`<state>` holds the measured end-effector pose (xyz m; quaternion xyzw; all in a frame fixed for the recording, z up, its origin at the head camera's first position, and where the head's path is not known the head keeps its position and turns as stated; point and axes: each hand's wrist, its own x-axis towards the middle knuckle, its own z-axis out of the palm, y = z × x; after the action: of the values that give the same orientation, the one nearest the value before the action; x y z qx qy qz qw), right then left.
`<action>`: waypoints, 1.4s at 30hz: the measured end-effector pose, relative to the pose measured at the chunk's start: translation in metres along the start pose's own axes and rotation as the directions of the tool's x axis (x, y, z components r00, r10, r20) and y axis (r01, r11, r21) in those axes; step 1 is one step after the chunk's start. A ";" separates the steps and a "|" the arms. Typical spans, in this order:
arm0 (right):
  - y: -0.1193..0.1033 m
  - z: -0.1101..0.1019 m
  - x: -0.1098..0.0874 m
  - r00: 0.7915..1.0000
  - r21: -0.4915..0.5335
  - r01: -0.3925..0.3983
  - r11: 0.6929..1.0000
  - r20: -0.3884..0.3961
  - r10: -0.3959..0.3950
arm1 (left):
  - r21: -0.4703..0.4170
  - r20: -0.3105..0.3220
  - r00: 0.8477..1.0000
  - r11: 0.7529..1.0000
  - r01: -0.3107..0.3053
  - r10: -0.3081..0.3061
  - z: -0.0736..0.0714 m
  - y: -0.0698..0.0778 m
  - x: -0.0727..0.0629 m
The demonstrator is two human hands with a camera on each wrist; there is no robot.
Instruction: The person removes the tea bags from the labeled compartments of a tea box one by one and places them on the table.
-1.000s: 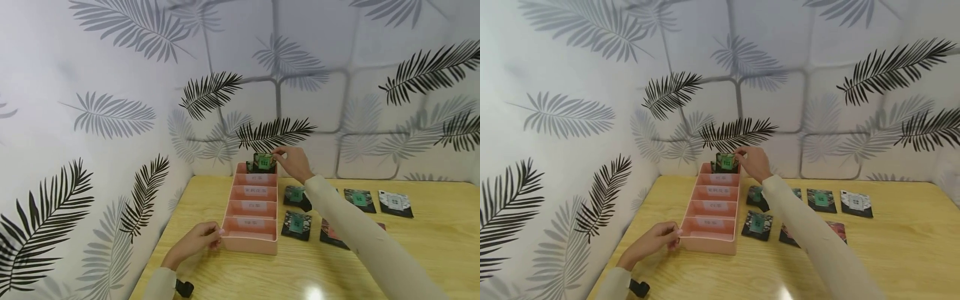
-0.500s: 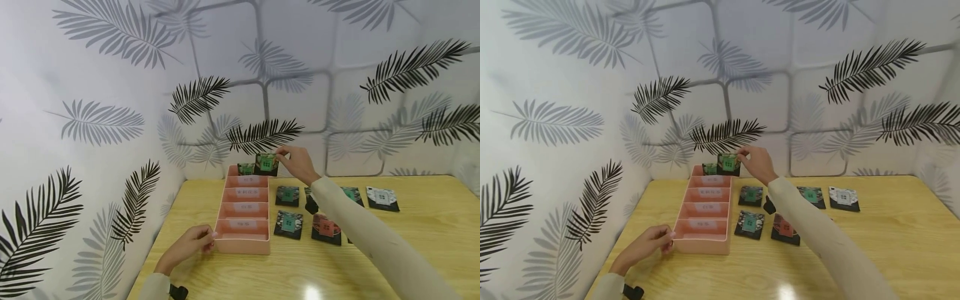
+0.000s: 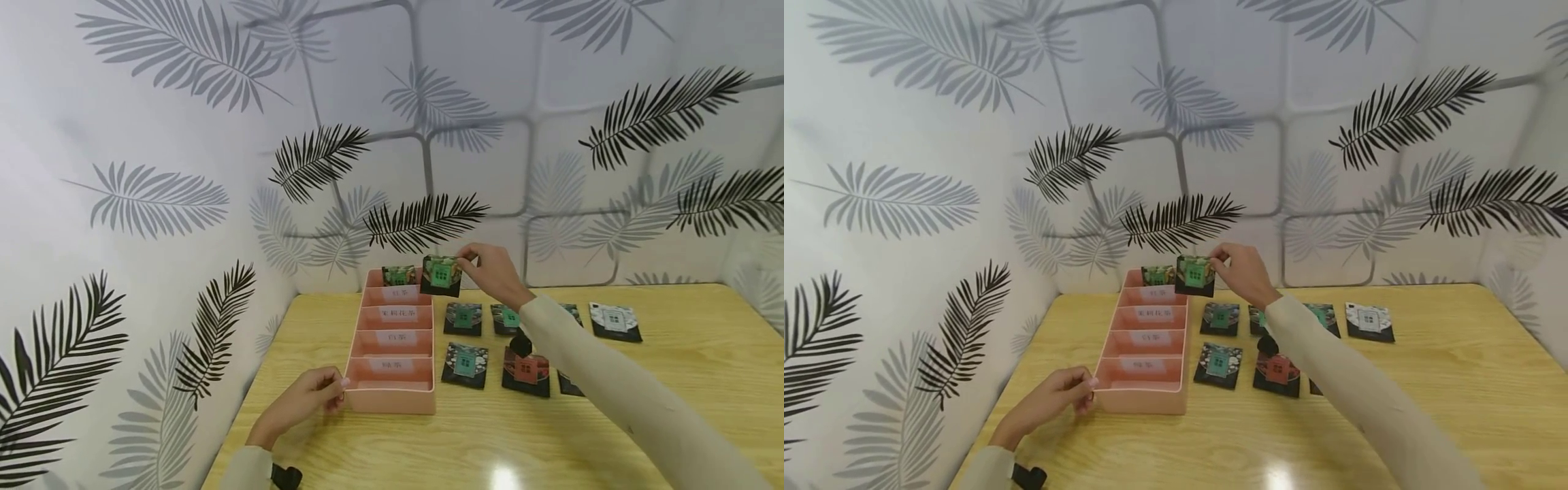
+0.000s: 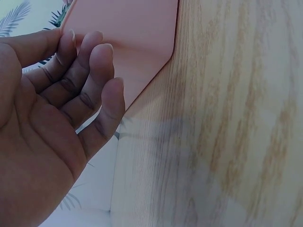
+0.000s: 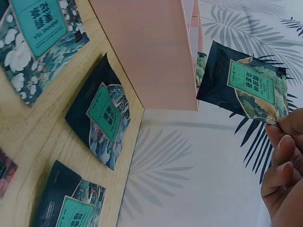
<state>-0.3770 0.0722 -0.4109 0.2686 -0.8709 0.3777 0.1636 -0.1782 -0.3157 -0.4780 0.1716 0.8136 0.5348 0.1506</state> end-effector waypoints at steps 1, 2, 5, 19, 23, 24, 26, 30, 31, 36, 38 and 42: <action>0.000 -0.001 -0.002 1.000 0.001 0.001 1.000 0.005 -0.001 | -0.001 0.000 1.000 1.000 0.003 -0.003 0.000 0.000 0.000; 0.000 -0.003 -0.004 1.000 0.000 0.002 1.000 0.011 -0.002 | 0.000 -0.001 1.000 1.000 0.002 -0.002 0.000 0.000 0.000; 0.001 -0.007 -0.009 1.000 -0.003 0.005 1.000 0.022 -0.005 | 0.001 -0.002 1.000 1.000 -0.003 0.003 -0.001 0.000 0.001; 0.015 -0.026 -0.039 0.999 -0.014 0.021 1.000 0.041 -0.021 | -0.003 -0.003 1.000 1.000 0.007 -0.007 0.002 0.001 0.000; 0.019 -0.033 -0.050 0.999 -0.023 0.006 1.000 0.049 -0.005 | -0.006 0.010 1.000 1.000 0.003 -0.003 0.002 0.002 -0.001; 0.020 -0.035 -0.053 0.999 -0.030 0.002 1.000 0.051 0.000 | -0.007 0.013 1.000 1.000 -0.001 0.001 0.002 0.002 -0.001; 0.021 -0.041 -0.058 0.998 -0.034 -0.004 0.999 0.058 0.006 | -0.008 0.021 1.000 1.000 -0.013 0.013 0.002 0.002 0.000; 0.028 -0.050 -0.067 0.998 -0.042 -0.019 0.999 0.058 0.022 | -0.010 0.024 0.999 1.000 -0.020 0.021 0.002 0.002 0.000; 0.030 -0.052 -0.069 0.998 -0.041 -0.023 0.999 0.055 0.025 | -0.009 0.024 0.999 1.000 -0.021 0.021 0.002 0.002 0.000; 0.043 -0.061 -0.081 0.999 -0.071 -0.039 0.997 0.033 0.041 | 0.012 0.020 1.000 1.000 -0.021 0.021 0.002 0.002 0.000; 0.046 -0.064 -0.085 0.998 -0.079 -0.050 0.996 0.026 0.052 | 0.012 0.019 1.000 1.000 -0.019 0.019 0.002 0.003 0.000; 0.050 -0.071 -0.095 0.998 -0.092 -0.066 0.994 0.013 0.068 | 0.004 0.021 1.000 1.000 -0.017 0.017 0.002 0.003 0.000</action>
<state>-0.3246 0.1867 -0.4384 0.2343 -0.8972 0.3404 0.1560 -0.1768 -0.3127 -0.4761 0.1844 0.8114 0.5327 0.1543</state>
